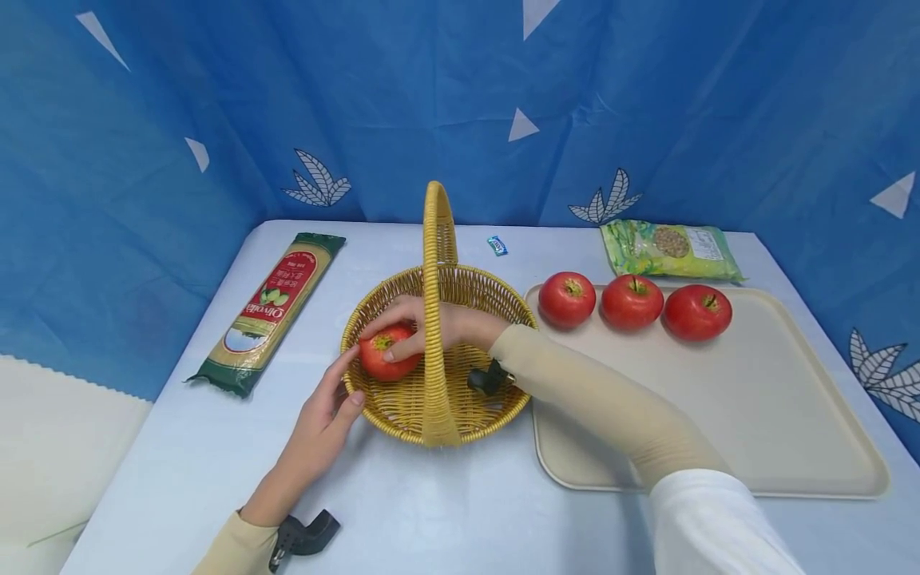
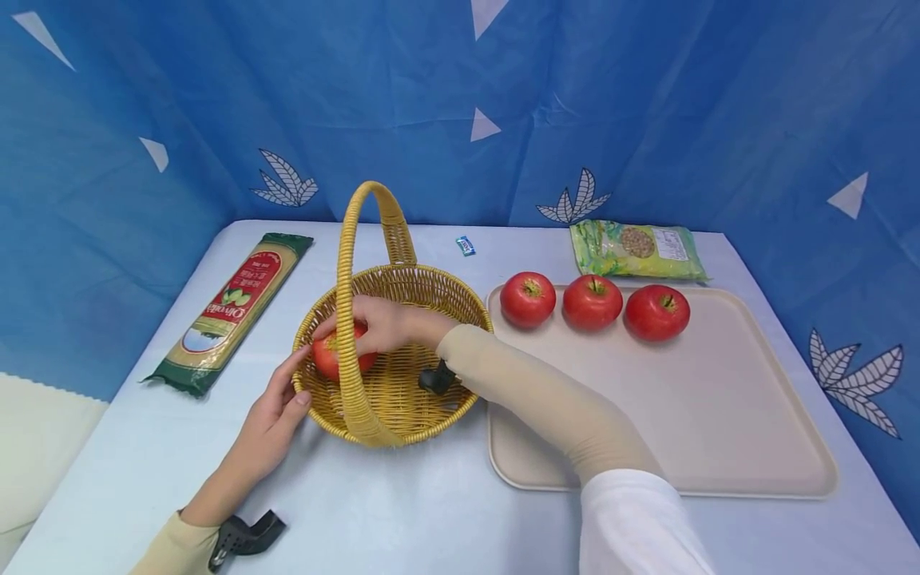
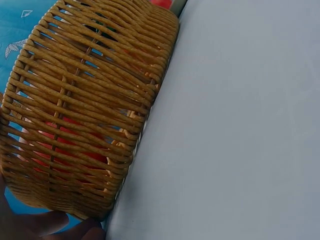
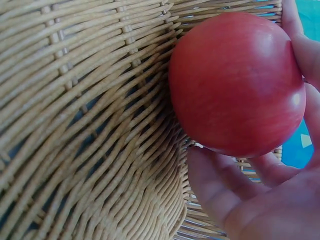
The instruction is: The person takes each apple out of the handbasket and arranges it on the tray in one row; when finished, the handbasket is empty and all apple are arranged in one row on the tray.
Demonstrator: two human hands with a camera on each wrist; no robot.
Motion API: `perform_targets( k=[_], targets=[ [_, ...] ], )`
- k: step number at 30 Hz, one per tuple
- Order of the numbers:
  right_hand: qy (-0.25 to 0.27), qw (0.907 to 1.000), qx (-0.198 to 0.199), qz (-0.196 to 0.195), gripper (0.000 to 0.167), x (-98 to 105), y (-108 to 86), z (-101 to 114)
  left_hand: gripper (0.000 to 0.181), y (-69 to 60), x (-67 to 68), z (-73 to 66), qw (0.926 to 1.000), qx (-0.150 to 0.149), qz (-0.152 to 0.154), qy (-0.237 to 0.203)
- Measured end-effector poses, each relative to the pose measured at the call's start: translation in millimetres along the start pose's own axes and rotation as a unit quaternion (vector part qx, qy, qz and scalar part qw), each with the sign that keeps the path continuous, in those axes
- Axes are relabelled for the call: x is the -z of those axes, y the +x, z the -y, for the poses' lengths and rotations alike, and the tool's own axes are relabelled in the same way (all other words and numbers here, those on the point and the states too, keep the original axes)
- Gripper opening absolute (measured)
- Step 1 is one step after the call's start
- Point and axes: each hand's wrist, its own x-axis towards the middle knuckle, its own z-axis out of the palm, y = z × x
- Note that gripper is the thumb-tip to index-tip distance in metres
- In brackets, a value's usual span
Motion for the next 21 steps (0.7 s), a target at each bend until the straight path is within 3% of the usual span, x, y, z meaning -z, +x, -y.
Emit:
perform_targets(
  k=[7,21],
  targets=[
    [0.012,0.9986,0.006,0.052,0.056,-4.2,1.1,3.7,0.064,-0.2,0.1,-0.3,1.0,-0.001,-0.001,-0.001],
    [0.078,0.996,0.0,0.043,0.052,-5.5,4.2,2.2,0.063,-0.6,-0.5,1.1,1.0,0.002,0.002,0.0]
  ],
)
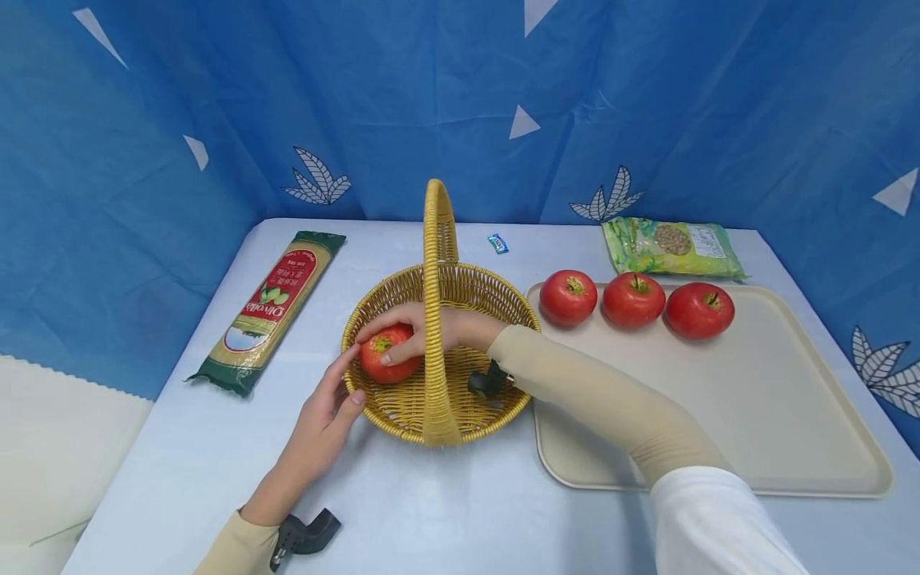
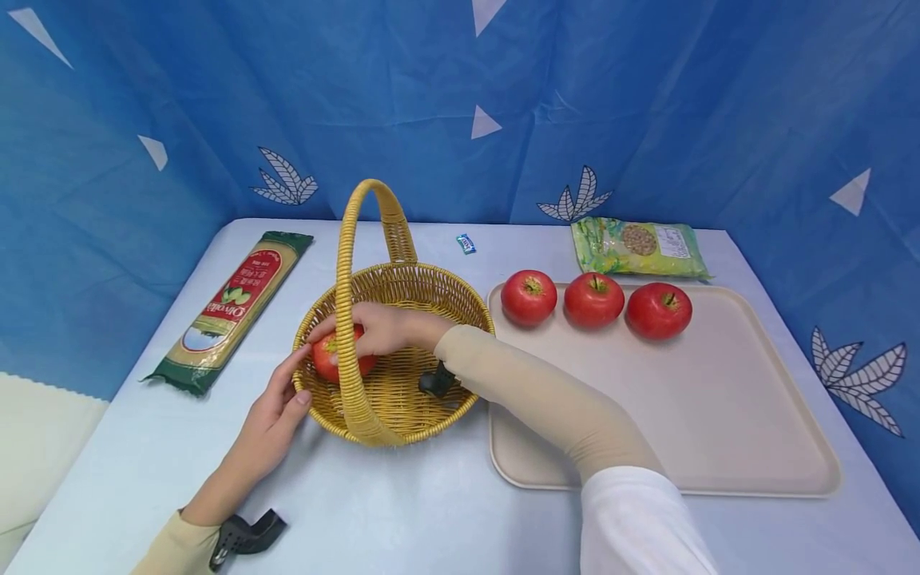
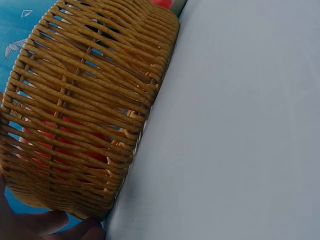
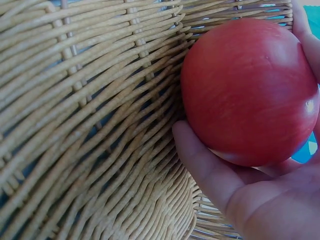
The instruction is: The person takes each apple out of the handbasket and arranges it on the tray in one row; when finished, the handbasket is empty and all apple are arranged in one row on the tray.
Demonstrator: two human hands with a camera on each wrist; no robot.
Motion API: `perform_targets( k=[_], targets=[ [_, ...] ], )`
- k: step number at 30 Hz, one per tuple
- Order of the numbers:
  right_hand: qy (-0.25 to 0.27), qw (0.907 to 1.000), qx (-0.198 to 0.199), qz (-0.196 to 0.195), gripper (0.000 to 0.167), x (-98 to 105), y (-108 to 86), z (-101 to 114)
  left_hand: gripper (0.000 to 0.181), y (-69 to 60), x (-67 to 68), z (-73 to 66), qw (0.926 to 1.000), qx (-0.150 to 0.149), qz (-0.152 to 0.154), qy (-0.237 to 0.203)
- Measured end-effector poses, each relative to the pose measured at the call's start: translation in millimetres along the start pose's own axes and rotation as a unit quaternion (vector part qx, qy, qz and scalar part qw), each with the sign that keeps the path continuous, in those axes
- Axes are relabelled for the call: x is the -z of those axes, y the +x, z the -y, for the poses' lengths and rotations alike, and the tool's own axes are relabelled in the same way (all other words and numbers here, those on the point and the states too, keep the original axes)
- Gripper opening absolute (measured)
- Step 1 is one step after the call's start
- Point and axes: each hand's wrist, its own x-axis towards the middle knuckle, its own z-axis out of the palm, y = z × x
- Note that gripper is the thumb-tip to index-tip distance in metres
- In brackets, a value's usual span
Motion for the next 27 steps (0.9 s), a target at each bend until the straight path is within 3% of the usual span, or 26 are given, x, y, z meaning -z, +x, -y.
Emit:
perform_targets(
  k=[22,27],
  targets=[
    [-0.074,0.9972,0.006,0.003,0.053,7,-4.1,8,0.063,1.6,1.4,0.8,0.9999,-0.005,-0.003,-0.008],
    [-0.11,0.9936,0.01,-0.024,0.052,20,-16.6,12,0.062,0.8,1.0,0.7,1.0,-0.007,0.0,-0.004]
  ],
)
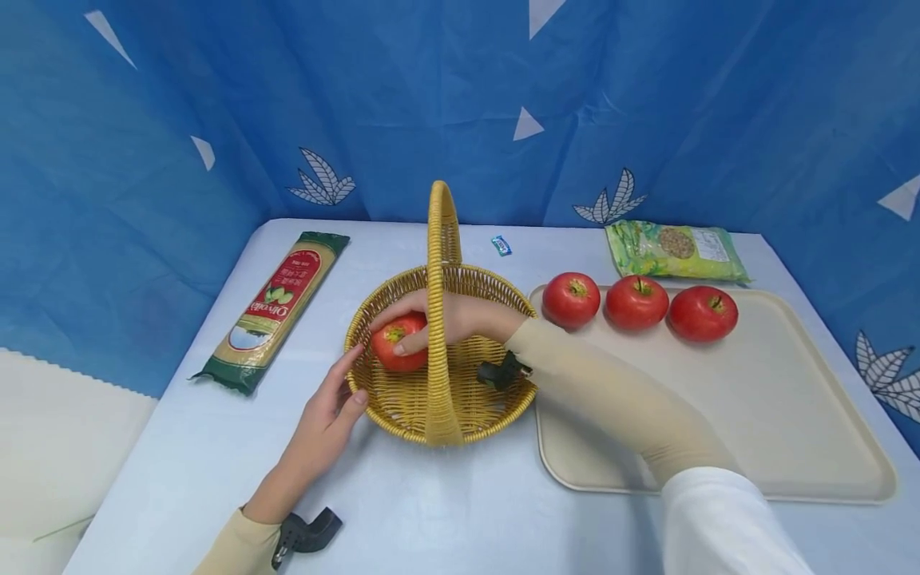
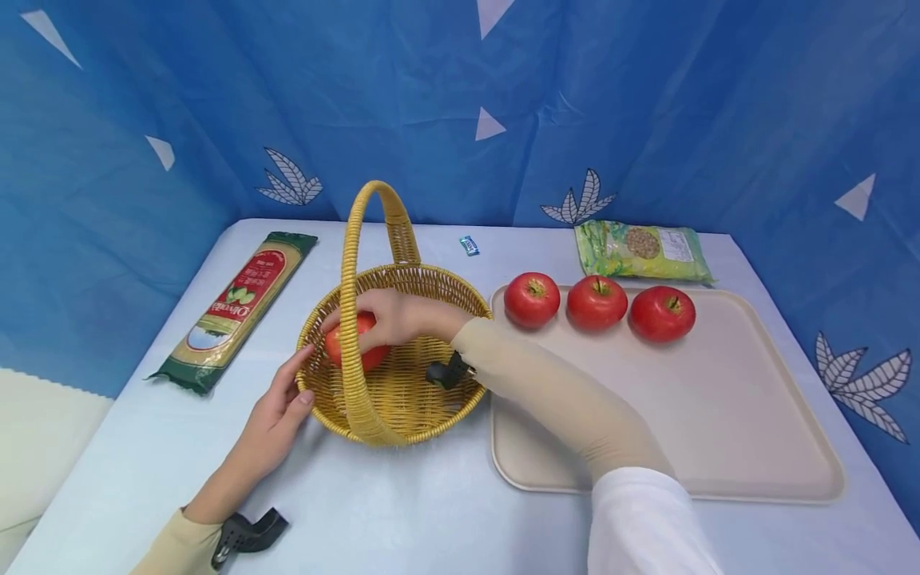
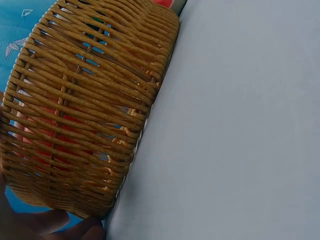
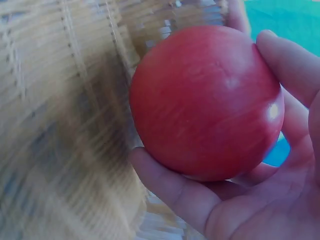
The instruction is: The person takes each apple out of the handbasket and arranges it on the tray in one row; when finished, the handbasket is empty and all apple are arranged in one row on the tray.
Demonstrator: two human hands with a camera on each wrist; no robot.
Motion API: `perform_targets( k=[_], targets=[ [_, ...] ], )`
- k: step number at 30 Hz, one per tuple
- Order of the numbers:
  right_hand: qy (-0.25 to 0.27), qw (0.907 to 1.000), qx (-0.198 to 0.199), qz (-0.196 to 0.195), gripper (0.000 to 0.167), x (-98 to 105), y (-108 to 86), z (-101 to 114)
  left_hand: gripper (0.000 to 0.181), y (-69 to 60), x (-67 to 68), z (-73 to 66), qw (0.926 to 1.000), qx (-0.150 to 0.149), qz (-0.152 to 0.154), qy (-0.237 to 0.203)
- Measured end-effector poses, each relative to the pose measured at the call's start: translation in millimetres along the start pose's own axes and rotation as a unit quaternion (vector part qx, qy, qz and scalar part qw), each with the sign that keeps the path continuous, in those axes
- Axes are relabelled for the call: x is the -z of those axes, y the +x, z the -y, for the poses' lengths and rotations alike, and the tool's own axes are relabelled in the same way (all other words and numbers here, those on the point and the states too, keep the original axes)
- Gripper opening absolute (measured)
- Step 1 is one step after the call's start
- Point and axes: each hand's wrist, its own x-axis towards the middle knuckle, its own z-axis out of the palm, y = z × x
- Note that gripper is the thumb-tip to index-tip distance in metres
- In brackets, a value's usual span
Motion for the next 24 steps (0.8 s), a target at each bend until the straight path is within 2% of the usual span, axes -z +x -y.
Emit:
perform_targets(
  k=[4,9,13,18,24],
  targets=[
    [-0.012,0.9982,-0.041,-0.043,0.05,18,-19.5,2,0.062,-0.6,-0.3,0.4,1.0,-0.006,-0.001,-0.004],
    [0.034,0.9926,-0.082,-0.083,0.049,39,-52.4,1,0.061,-0.5,-0.5,1.4,0.9999,-0.013,-0.002,-0.007],
    [0.038,0.9884,-0.097,-0.11,0.048,52,-80.6,-1,0.062,-0.3,-0.5,1.8,0.9999,-0.014,-0.003,-0.004],
    [0.03,0.9839,-0.098,-0.147,0.046,67,-116.6,-6,0.063,-0.3,-0.8,1.5,0.9998,-0.016,-0.002,-0.007],
    [0.023,0.9682,-0.143,-0.204,0.047,81,-160.1,-12,0.063,-0.3,-1.3,0.8,0.9998,-0.015,-0.004,-0.007]
  ],
)
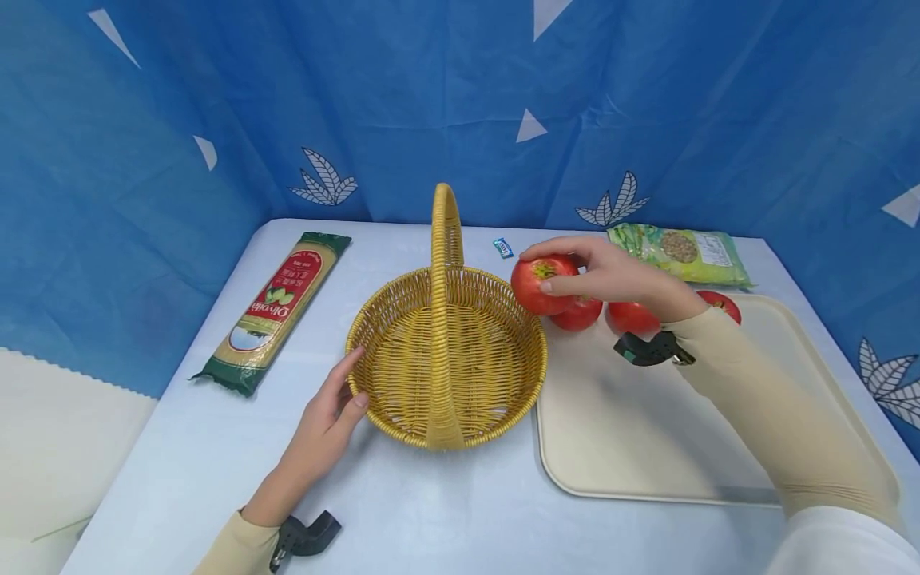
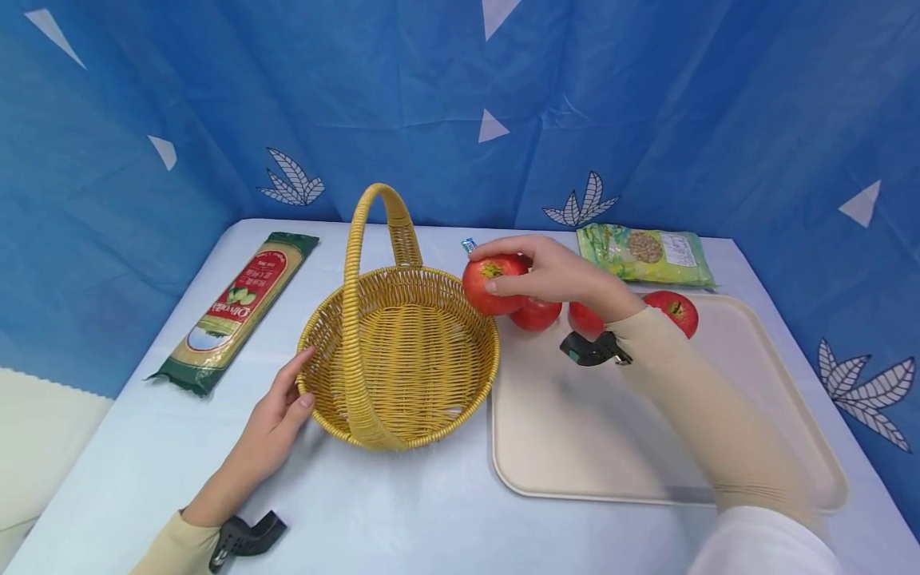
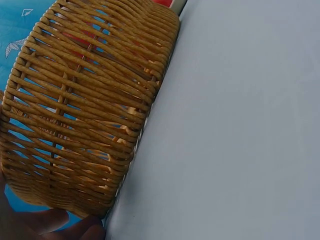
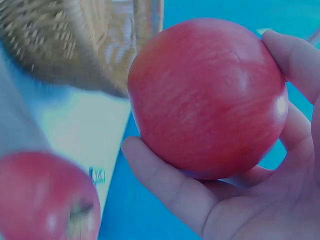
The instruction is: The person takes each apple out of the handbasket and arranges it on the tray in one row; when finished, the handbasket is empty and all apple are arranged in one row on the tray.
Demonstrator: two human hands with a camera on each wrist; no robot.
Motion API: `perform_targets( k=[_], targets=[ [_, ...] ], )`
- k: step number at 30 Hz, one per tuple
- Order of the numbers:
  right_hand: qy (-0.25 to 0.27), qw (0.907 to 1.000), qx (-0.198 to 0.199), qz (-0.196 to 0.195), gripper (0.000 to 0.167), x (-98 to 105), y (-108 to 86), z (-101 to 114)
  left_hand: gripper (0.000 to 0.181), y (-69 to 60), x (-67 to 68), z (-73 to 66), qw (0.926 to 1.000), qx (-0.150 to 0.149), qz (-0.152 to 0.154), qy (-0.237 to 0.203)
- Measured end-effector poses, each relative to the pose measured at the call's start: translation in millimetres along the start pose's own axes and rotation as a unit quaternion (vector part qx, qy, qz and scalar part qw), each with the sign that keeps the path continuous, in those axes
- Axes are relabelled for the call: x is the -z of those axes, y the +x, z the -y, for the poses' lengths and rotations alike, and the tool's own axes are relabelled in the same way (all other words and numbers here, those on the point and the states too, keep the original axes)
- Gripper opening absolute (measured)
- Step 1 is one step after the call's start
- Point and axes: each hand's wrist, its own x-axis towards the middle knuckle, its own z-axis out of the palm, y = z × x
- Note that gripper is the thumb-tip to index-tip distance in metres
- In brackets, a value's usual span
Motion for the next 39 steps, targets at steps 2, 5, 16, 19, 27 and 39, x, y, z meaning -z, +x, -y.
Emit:
perform_targets(
  k=[2,5,16,19,27,39],
  targets=[
    [-0.005,0.9994,-0.025,-0.023,0.049,8,-12.4,-3,0.063,-0.1,-0.1,0.3,1.0,0.001,0.0,0.002],
    [-0.009,0.9966,-0.061,-0.055,0.053,21,-32.7,-8,0.063,0.0,-0.5,1.1,1.0,0.002,0.002,0.009],
    [-0.032,0.9765,-0.155,-0.146,0.06,59,-103.9,-63,0.061,-5.7,2.7,2.7,0.9998,0.007,-0.01,0.013],
    [-0.023,0.9676,-0.171,-0.184,0.056,65,-130.2,-80,0.062,-4.4,2.3,2.3,1.0,0.004,-0.005,0.008],
    [0.041,0.9262,-0.173,-0.333,0.054,71,-180.2,-116,0.063,-1.2,0.6,1.4,0.9999,0.006,0.007,0.007],
    [0.305,0.8394,-0.15,-0.424,0.058,77,-206.3,-161,0.062,0.0,-0.5,2.0,1.0,0.001,0.005,-0.005]
  ],
)
